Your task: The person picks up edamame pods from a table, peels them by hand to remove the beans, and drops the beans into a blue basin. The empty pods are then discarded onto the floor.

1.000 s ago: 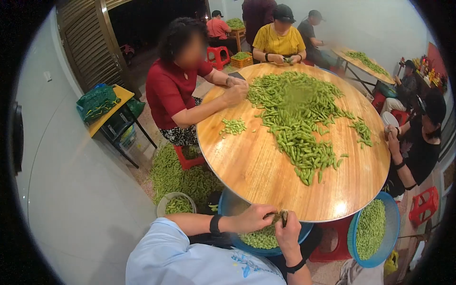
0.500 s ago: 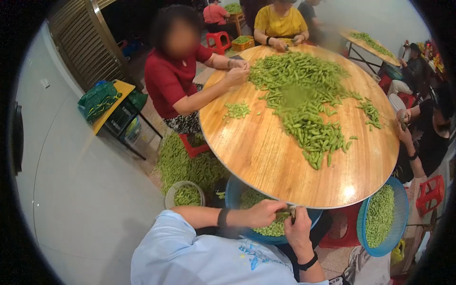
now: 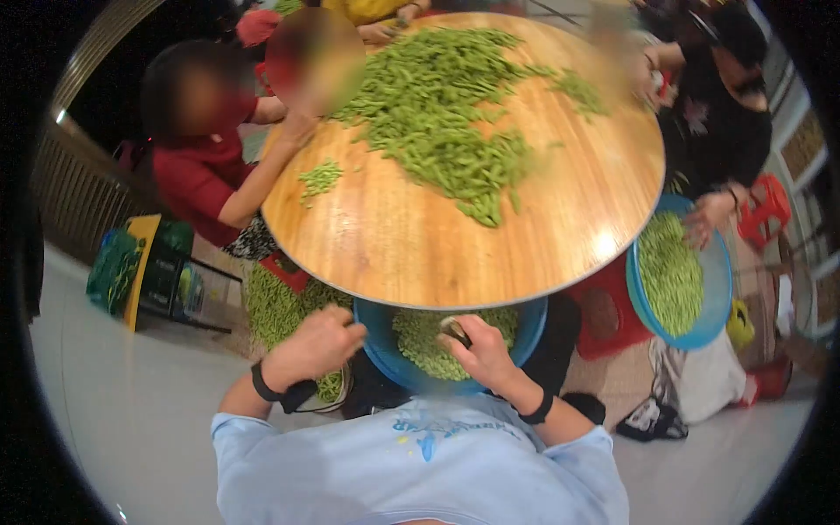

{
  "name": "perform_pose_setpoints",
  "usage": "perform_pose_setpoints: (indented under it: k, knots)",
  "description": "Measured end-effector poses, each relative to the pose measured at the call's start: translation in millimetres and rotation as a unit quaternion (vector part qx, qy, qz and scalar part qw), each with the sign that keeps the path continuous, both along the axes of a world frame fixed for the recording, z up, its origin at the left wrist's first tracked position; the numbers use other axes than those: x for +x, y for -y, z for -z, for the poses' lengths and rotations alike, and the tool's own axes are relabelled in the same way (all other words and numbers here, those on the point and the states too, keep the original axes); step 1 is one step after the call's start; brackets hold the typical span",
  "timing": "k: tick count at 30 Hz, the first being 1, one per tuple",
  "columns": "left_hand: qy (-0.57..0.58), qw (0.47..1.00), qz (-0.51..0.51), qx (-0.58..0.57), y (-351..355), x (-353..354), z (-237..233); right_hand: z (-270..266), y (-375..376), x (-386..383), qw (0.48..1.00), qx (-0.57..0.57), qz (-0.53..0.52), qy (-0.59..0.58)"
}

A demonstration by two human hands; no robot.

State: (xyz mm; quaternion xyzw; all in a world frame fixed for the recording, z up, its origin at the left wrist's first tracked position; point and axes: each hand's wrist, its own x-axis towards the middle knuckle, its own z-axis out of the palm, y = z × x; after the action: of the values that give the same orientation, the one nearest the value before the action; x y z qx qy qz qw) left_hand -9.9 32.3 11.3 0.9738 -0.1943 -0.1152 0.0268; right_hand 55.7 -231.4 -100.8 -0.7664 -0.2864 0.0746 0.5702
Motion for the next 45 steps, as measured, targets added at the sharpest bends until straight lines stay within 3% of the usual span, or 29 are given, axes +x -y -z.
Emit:
perform_pose_setpoints:
  k: [1,3,5,7,12,15,18,23,25,26,27,28,30,32,33,34,39,45]
  knots:
    - [0.079,0.996,0.039,-0.019,-1,12,-5,-1,0,-1,0.999,0.016,-0.009,-0.026]
    - [0.079,0.982,0.053,-0.162,8,53,1,-8,0,0,0.998,0.033,-0.013,-0.046]
    - [0.077,0.969,0.075,-0.222,33,102,2,-22,0,-3,0.931,0.157,-0.031,-0.327]
    - [0.131,0.945,0.137,-0.266,61,160,24,-15,0,-4,0.919,0.18,-0.045,-0.347]
    - [0.204,0.927,0.235,-0.209,115,248,58,-9,11,-11,0.903,0.209,-0.033,-0.373]
    - [0.133,0.966,0.175,-0.139,107,250,62,-8,17,-12,0.892,0.237,-0.025,-0.384]
    - [0.048,0.974,0.111,-0.191,82,235,55,2,17,-13,0.843,0.322,-0.039,-0.429]
    - [0.144,0.938,0.096,-0.3,41,190,66,-2,8,-13,0.857,0.3,-0.031,-0.418]
    - [0.32,0.884,0.113,-0.321,47,169,46,-11,6,0,0.868,0.312,-0.019,-0.385]
    - [0.317,0.885,0.112,-0.323,51,158,47,-11,5,7,0.873,0.325,-0.021,-0.362]
    - [0.155,0.868,-0.009,-0.471,57,146,49,-19,2,12,0.869,0.346,-0.007,-0.354]
    - [-0.015,0.797,-0.129,-0.59,62,134,51,-26,-2,16,0.864,0.365,0.007,-0.346]
    - [-0.08,0.767,-0.141,-0.62,69,116,52,-25,-9,24,0.851,0.38,0.002,-0.364]
    - [-0.137,0.696,-0.146,-0.69,80,102,53,-22,-11,24,0.836,0.392,-0.003,-0.384]
    - [-0.188,0.634,-0.2,-0.723,87,94,42,-22,-12,25,0.827,0.401,-0.02,-0.394]
    - [-0.188,0.631,-0.203,-0.724,84,93,44,-22,-12,25,0.817,0.409,-0.037,-0.404]
    - [-0.19,0.727,-0.203,-0.628,70,86,52,-25,-13,19,0.819,0.406,-0.073,-0.398]
    - [-0.198,0.686,-0.2,-0.671,71,83,55,-25,-13,17,0.813,0.409,-0.079,-0.407]
